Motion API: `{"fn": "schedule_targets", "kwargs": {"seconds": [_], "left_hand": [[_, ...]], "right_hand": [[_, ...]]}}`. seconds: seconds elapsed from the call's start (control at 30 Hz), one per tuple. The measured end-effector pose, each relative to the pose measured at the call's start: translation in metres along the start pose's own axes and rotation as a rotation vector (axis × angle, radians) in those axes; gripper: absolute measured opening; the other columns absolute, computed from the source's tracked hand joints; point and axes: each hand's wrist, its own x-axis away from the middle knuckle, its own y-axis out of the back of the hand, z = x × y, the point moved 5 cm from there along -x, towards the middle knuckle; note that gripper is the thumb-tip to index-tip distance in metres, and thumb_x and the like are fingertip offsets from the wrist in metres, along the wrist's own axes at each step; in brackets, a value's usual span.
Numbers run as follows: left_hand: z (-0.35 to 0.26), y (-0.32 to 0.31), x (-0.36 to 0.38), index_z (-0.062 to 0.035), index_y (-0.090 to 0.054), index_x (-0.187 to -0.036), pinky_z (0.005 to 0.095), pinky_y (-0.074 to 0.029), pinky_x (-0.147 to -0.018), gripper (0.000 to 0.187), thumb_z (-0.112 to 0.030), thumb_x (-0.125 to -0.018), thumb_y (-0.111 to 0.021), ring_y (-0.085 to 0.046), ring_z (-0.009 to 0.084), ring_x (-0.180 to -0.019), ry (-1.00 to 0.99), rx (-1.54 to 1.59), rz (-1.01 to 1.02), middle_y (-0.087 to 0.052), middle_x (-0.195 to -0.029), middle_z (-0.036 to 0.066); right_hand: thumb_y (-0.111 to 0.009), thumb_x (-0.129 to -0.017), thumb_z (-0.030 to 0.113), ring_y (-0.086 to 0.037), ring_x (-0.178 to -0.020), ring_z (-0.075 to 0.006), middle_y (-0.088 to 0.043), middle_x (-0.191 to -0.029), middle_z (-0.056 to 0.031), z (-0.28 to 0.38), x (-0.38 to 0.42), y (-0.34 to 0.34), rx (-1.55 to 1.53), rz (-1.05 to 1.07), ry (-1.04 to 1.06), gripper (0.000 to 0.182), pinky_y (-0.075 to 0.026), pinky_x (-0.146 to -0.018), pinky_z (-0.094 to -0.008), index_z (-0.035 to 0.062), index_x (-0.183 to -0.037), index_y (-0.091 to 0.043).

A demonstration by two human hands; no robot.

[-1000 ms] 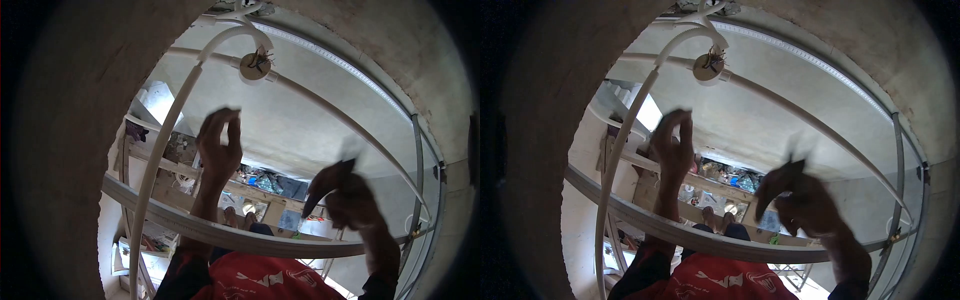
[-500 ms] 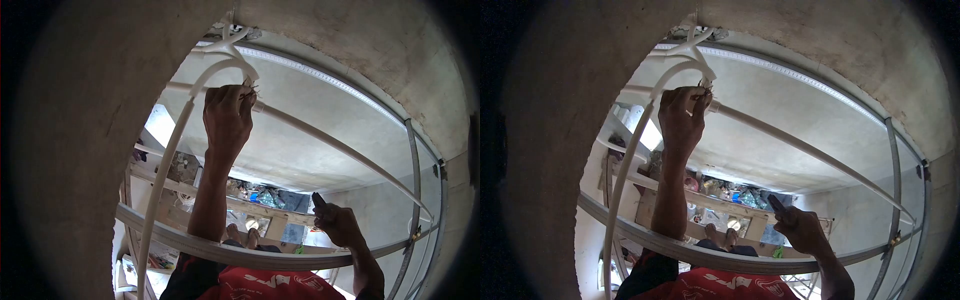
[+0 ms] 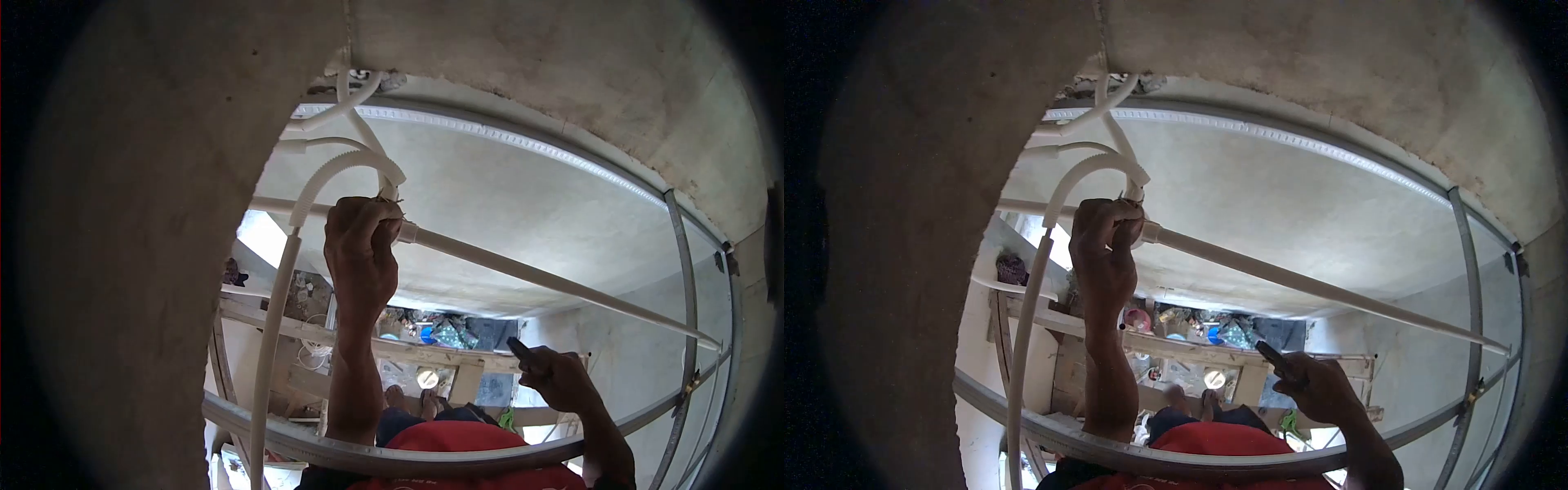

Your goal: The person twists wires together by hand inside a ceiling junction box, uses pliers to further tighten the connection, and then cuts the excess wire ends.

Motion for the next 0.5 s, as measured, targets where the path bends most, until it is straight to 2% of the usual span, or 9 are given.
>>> {"fn": "schedule_targets", "kwargs": {"seconds": [0.07,0.1,0.13,0.2,0.23,0.37,0.5], "left_hand": [[0.002,0.0,0.004,-0.0026,-0.07,-0.098,0.0362,-0.058,-0.076,0.007,0.001,-0.093,-0.067,-0.068,0.0234,-0.09,-0.037,-0.06,0.045,-0.067,-0.098,0.012],[0.003,0.001,0.005,-0.003,-0.071,-0.1,0.0393,-0.057,-0.083,0.01,0.003,-0.093,-0.066,-0.068,0.026,-0.093,0.035,-0.002,0.066,-0.068,-0.099,0.011],[0.004,0.001,0.007,-0.003,-0.071,-0.1,0.0393,-0.057,-0.083,0.01,0.003,-0.093,-0.066,-0.068,0.026,-0.093,0.042,-0.008,0.071,-0.068,-0.099,0.011],[-0.001,0.008,0.007,-0.0035,-0.069,-0.095,0.0435,-0.05,-0.082,0.012,0.006,-0.088,-0.068,-0.062,0.0293,-0.091,-0.023,0.011,-0.078,-0.069,-0.098,0.01],[-0.003,0.007,0.009,-0.0039,-0.071,-0.098,0.0454,-0.048,-0.085,0.012,0.003,-0.088,-0.07,-0.061,0.03,-0.093,-0.04,-0.014,-0.109,-0.069,-0.103,0.012],[-0.011,0.018,0.006,-0.0054,-0.075,-0.103,0.0475,-0.046,-0.089,0.016,-0.006,-0.087,-0.077,-0.058,0.0311,-0.099,-0.006,-0.191,-0.124,-0.068,-0.102,0.011],[-0.009,0.02,0.001,-0.006,-0.075,-0.098,0.0463,-0.047,-0.088,0.017,-0.01,-0.083,-0.083,-0.058,0.0303,-0.098,-0.036,-0.234,-0.074,-0.068,-0.098,0.008]], "right_hand": [[-0.083,-0.087,0.014,-0.076,-0.089,-0.0265,-0.077,-0.096,-0.0132,0.006,-0.002,0.0,-0.022,0.056,-0.096,0.037,-0.058,-0.079,-0.0376,0.0042,-0.119,-0.066],[-0.081,-0.089,0.013,-0.076,-0.09,-0.024,-0.077,-0.098,-0.0134,0.008,-0.003,-0.002,-0.03,0.106,-0.165,0.037,-0.059,-0.081,-0.0366,0.0031,-0.121,-0.066],[-0.081,-0.089,0.013,-0.076,-0.09,-0.024,-0.077,-0.098,-0.0134,0.009,-0.004,-0.003,-0.034,0.115,-0.168,0.037,-0.059,-0.081,-0.0366,0.0031,-0.121,-0.066],[-0.077,-0.094,0.012,-0.074,-0.088,-0.0183,-0.077,-0.1,-0.0124,0.009,-0.006,-0.016,-0.576,0.301,-0.351,0.036,-0.059,-0.08,-0.0335,-0.0009,-0.125,-0.064],[-0.071,-0.094,0.005,-0.072,-0.08,-0.0178,-0.075,-0.098,-0.014,0.012,-0.011,-0.019,-0.659,0.356,-0.299,0.04,-0.06,-0.072,-0.0339,-0.0048,-0.131,-0.058],[-0.072,-0.098,0.011,-0.071,-0.078,-0.013,-0.075,-0.1,-0.0098,0.065,-0.032,-0.007,-0.503,0.361,-0.302,0.034,-0.058,-0.072,-0.0299,-0.002,-0.129,-0.063],[-0.073,-0.097,0.014,-0.071,-0.078,-0.0131,-0.074,-0.096,-0.0083,0.062,-0.038,-0.022,-0.467,0.335,-0.244,0.032,-0.058,-0.071,-0.0295,-0.0019,-0.124,-0.064]]}}
